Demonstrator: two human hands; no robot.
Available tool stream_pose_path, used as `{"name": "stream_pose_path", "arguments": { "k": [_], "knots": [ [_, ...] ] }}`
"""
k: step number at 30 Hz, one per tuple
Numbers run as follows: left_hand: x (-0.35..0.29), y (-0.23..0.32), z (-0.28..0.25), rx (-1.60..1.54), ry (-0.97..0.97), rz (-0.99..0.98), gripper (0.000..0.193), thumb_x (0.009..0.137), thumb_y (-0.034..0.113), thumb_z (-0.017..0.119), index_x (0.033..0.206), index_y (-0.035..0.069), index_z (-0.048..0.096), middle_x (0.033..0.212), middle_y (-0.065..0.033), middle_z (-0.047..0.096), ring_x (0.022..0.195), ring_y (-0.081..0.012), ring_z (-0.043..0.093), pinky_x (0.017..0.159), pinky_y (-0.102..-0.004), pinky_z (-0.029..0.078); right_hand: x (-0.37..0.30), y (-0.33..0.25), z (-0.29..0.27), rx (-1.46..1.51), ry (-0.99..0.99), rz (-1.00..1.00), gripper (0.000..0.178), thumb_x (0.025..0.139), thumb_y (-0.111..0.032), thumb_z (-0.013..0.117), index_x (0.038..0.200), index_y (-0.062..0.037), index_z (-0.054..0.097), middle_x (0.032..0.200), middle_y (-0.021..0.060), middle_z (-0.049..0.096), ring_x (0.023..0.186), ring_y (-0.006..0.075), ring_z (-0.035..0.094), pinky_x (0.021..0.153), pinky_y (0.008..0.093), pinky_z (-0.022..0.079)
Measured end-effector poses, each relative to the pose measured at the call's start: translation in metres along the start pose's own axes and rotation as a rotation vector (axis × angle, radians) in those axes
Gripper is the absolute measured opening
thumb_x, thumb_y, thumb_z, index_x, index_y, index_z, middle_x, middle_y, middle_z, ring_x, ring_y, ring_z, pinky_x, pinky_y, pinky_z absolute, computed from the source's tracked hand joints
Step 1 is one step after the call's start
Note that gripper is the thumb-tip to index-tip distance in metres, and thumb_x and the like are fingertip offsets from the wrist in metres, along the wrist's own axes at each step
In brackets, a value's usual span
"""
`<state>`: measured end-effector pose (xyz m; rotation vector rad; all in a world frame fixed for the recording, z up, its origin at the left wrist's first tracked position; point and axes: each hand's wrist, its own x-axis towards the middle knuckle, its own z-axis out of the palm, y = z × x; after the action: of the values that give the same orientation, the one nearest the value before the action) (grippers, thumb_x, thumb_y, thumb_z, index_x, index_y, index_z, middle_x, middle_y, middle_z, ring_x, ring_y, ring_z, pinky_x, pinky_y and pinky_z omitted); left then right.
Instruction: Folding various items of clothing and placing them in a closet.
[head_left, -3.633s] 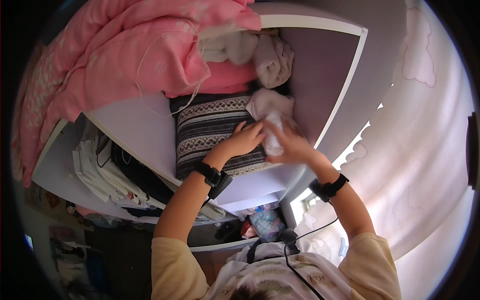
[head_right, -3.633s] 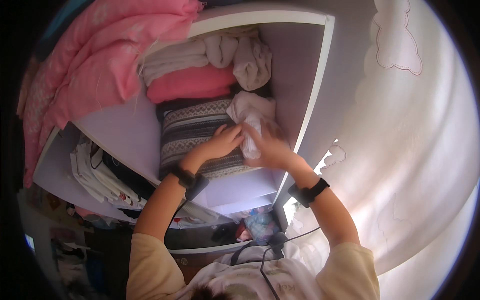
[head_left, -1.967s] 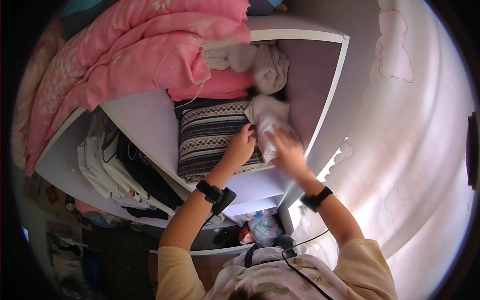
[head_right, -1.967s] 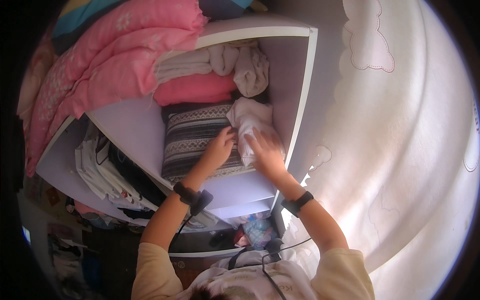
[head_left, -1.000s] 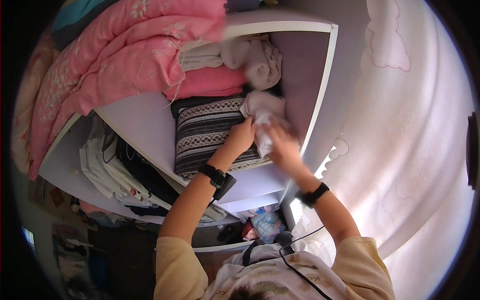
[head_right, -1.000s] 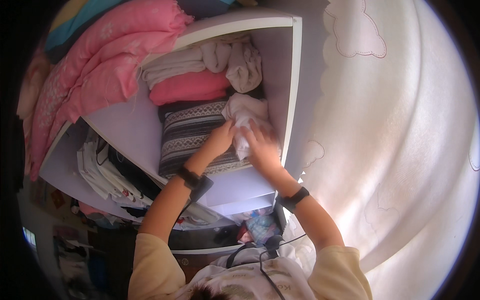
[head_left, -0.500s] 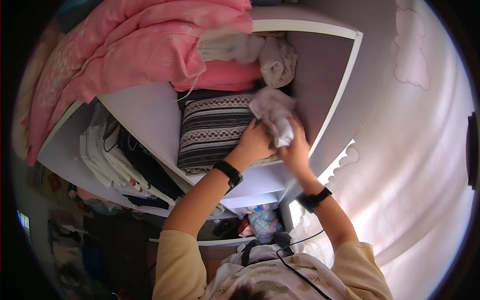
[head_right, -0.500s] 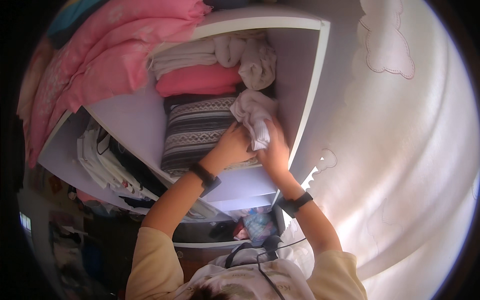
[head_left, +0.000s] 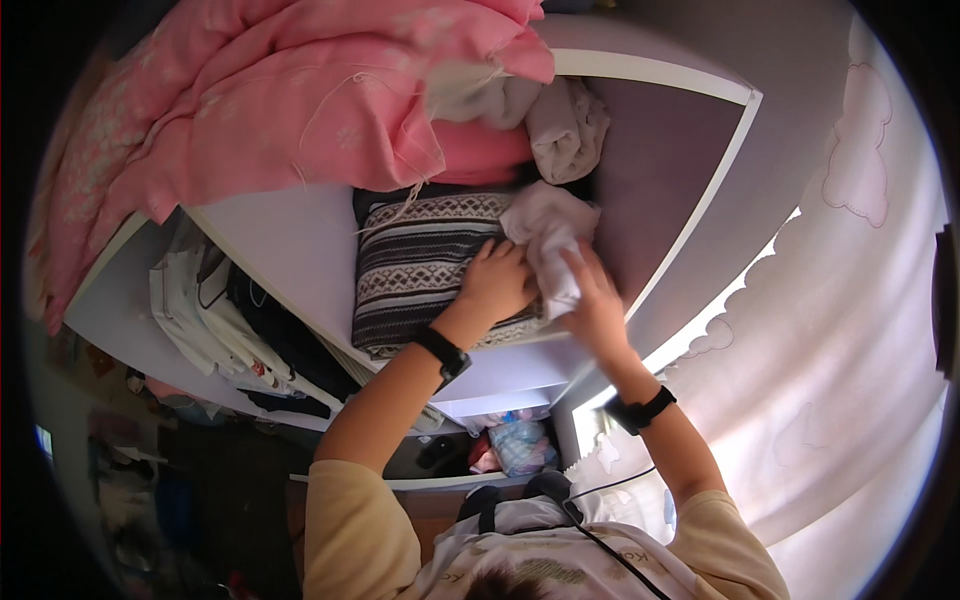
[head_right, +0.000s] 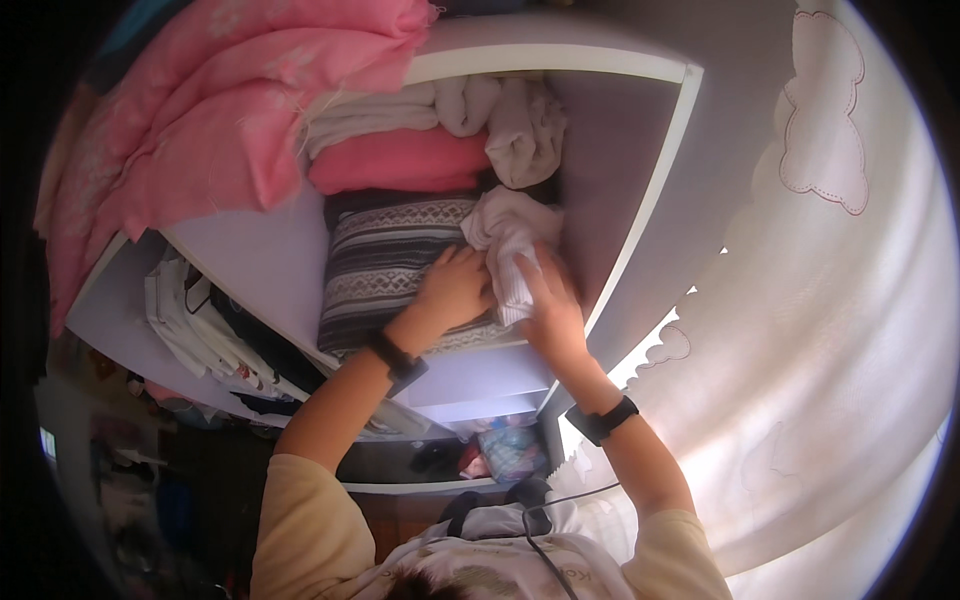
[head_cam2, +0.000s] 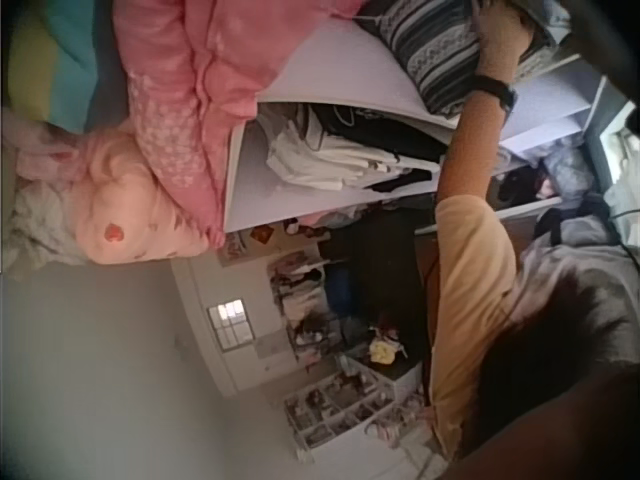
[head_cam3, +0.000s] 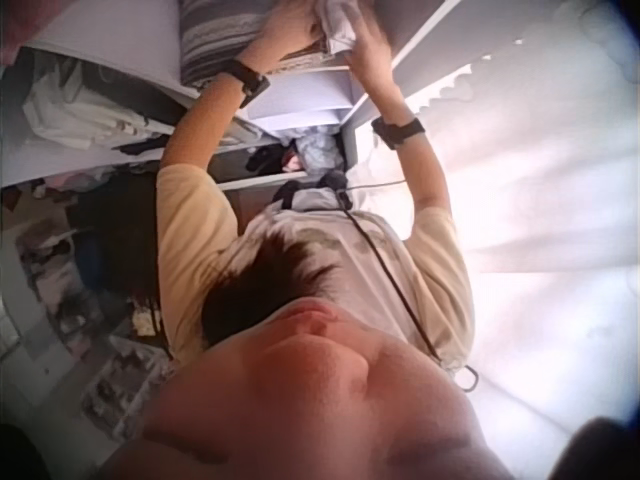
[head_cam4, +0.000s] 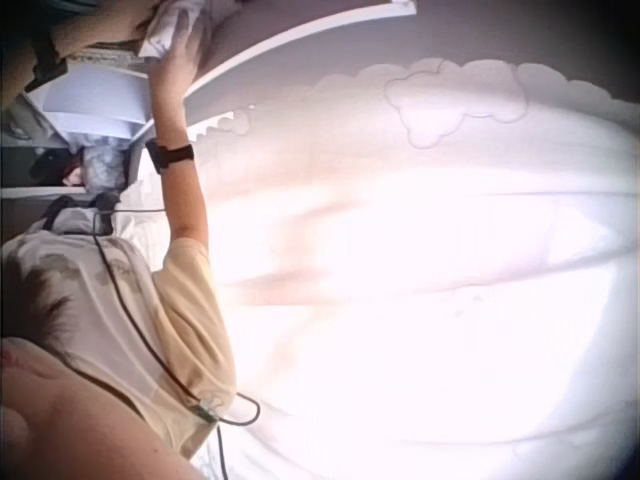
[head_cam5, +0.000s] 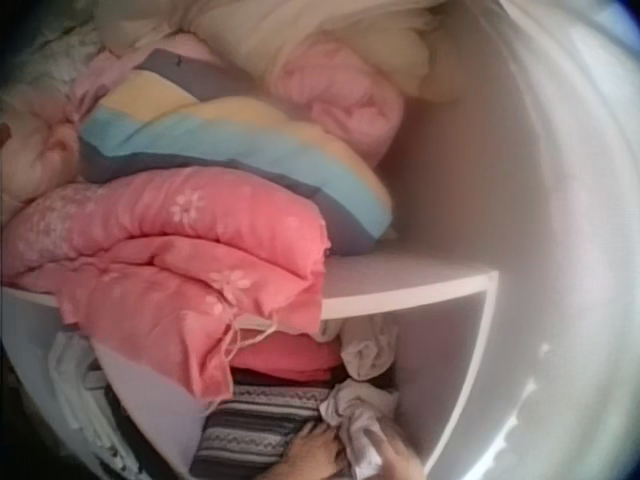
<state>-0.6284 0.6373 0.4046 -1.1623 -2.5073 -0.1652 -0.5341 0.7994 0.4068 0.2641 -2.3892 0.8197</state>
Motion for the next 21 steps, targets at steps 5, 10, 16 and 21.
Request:
{"name": "stream_pose_path", "arguments": {
  "k": [5,10,16,21],
  "knots": [
    [-0.009,-0.011,0.001,-0.038,0.084,0.009,0.027,0.079,0.029,0.056,0.086,0.007,0.069,0.112,-0.0096,0.058,0.112,-0.0260,0.049,0.102,-0.0450,0.034,-0.002,0.004,0.005,-0.239,-0.107,-0.150,0.074,0.063,0.006,0.060,0.131,-0.0203,0.047,0.141,0.0114,0.039,0.127,0.0358,0.039,0.100,0.0472,0.038],
    [-0.009,-0.011,-0.001,-0.072,0.016,0.029,0.030,0.080,0.027,0.056,0.096,0.004,0.067,0.115,-0.0121,0.056,0.116,-0.0283,0.046,0.104,-0.0471,0.032,0.010,-0.005,-0.010,-0.338,-0.315,-0.155,0.075,0.065,-0.005,0.067,0.134,-0.0223,0.043,0.142,0.0102,0.039,0.130,0.0348,0.037,0.102,0.0494,0.034],
    [-0.008,-0.013,0.014,-0.115,0.021,0.053,0.037,0.081,0.029,0.053,0.108,0.006,0.064,0.123,-0.0123,0.054,0.122,-0.0290,0.042,0.107,-0.0485,0.028,0.074,-0.017,-0.041,-0.198,-0.745,-0.218,0.048,0.086,-0.032,0.060,0.129,-0.0156,0.050,0.131,0.0181,0.049,0.118,0.0341,0.048,0.095,0.0414,0.043],
    [-0.006,-0.015,0.020,-0.097,0.031,0.061,0.044,0.081,0.028,0.052,0.119,0.008,0.057,0.129,-0.0128,0.049,0.122,-0.0304,0.042,0.106,-0.0499,0.028,0.131,-0.019,0.006,-0.521,-0.604,-0.469,0.022,0.084,-0.018,0.052,0.100,-0.0071,0.064,0.094,0.0121,0.064,0.084,0.0317,0.063,0.076,0.0368,0.051]
  ]
}}
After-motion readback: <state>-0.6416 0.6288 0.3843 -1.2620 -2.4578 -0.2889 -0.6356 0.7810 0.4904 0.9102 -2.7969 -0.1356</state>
